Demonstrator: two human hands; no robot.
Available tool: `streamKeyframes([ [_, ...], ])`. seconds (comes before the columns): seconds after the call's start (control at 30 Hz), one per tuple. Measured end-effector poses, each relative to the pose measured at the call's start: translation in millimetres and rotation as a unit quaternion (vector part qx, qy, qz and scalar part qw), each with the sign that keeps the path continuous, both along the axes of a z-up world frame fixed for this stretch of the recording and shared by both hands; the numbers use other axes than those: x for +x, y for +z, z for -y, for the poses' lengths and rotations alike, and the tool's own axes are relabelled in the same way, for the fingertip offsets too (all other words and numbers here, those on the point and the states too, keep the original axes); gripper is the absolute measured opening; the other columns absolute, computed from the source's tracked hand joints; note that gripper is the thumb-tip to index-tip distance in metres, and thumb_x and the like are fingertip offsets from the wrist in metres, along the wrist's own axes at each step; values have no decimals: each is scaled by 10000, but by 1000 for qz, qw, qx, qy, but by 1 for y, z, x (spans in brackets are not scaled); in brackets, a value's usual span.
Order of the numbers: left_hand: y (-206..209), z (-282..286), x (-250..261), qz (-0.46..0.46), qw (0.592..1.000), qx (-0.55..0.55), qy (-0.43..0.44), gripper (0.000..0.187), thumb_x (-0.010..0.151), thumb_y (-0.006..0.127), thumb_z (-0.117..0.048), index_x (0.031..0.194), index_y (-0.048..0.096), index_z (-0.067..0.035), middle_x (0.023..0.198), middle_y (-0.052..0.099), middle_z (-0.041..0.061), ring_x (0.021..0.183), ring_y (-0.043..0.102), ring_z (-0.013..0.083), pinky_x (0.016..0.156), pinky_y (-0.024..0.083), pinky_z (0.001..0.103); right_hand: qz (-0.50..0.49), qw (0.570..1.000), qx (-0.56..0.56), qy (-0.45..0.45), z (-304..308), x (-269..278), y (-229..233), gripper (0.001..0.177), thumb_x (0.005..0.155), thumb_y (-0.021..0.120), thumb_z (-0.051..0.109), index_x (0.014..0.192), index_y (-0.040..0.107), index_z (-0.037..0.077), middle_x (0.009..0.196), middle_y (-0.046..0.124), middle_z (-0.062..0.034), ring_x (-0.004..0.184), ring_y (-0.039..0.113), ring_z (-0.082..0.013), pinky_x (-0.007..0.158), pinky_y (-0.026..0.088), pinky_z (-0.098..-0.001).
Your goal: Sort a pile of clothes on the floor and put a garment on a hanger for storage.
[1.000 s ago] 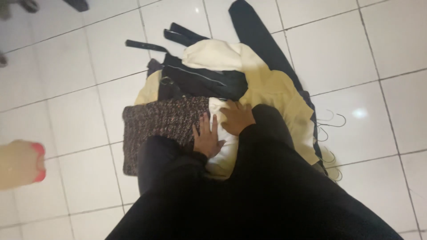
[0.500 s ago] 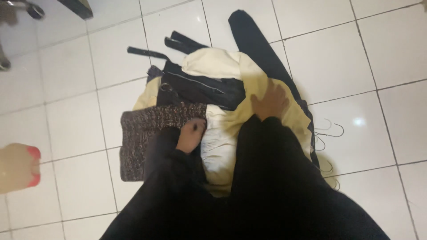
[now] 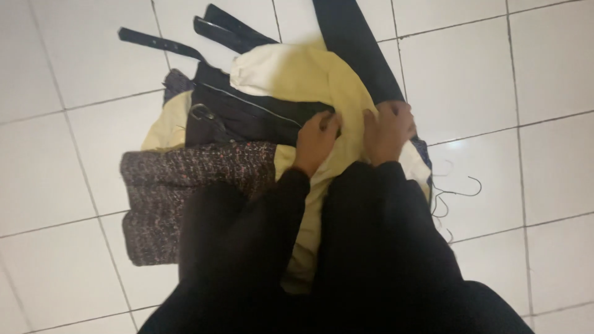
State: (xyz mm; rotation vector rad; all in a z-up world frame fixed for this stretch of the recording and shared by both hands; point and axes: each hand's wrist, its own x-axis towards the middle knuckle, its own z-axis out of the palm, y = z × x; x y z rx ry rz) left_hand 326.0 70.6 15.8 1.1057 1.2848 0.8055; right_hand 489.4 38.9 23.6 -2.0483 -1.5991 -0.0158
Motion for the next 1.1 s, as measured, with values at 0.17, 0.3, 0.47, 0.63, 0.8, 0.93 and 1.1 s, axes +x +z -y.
streamKeyframes([
  [0.17, 17, -52, 30, 151, 959, -240, -30, 439, 987, 657, -442, 923, 688, -9, 797, 626, 81, 668, 576, 176, 577, 455, 314, -184, 980, -10, 79, -1, -10, 22, 205, 1025, 678, 206, 991, 597, 20, 945, 676, -236, 910, 676, -446, 770, 517, -472],
  [0.3, 10, -69, 44, 294, 922, -250, -39, 242, 945, 708, -242, 990, 669, -8, 871, 670, 88, 738, 630, 189, 592, 490, 337, -199, 976, -19, 88, 5, -10, 20, 234, 1033, 698, 192, 969, 577, 3, 864, 682, -235, 835, 687, -458, 696, 513, -483],
  [0.47, 4, -70, 25, 85, 982, 142, -86, 291, 884, 699, -12, 1168, 635, -30, 1032, 717, 111, 975, 718, 274, 818, 577, 355, -280, 953, 26, 108, 14, -7, 24, 266, 1023, 685, 165, 1170, 553, -14, 1023, 688, -223, 950, 709, -394, 826, 549, -459],
  [0.63, 27, -102, 6, 348, 932, 101, -17, 518, 905, 704, 49, 1365, 490, -58, 1290, 628, 93, 1213, 645, 242, 1024, 587, 380, -239, 968, 9, 73, 22, 2, 22, 443, 970, 706, 115, 1358, 548, -28, 1237, 613, -249, 1153, 614, -370, 1018, 495, -451],
  [0.8, 65, -154, -61, 634, 772, -33, 4, 505, 1067, 516, -292, 1476, 445, -5, 1511, 522, 188, 1406, 532, 305, 1249, 398, 480, -137, 987, 32, 73, 25, 12, 5, 543, 948, 727, 125, 1439, 542, -15, 1364, 555, -242, 1296, 502, -422, 1134, 403, -475],
  [0.93, 99, -136, -154, 611, 789, 14, 63, 547, 1021, 484, -306, 1475, 433, -5, 1521, 493, 194, 1406, 506, 329, 1246, 382, 495, -153, 987, -5, 53, 21, 12, -8, 631, 893, 744, 177, 1462, 536, -1, 1381, 544, -259, 1309, 487, -436, 1124, 391, -493],
  [1.1, 102, -56, -224, 332, 876, -32, 348, 410, 1024, 462, -287, 1315, 520, -3, 1305, 606, 148, 1194, 626, 257, 1030, 532, 412, -121, 989, -65, 54, 21, 7, -1, 704, 850, 774, 274, 1476, 536, 60, 1430, 519, -250, 1351, 460, -431, 1102, 355, -569],
])
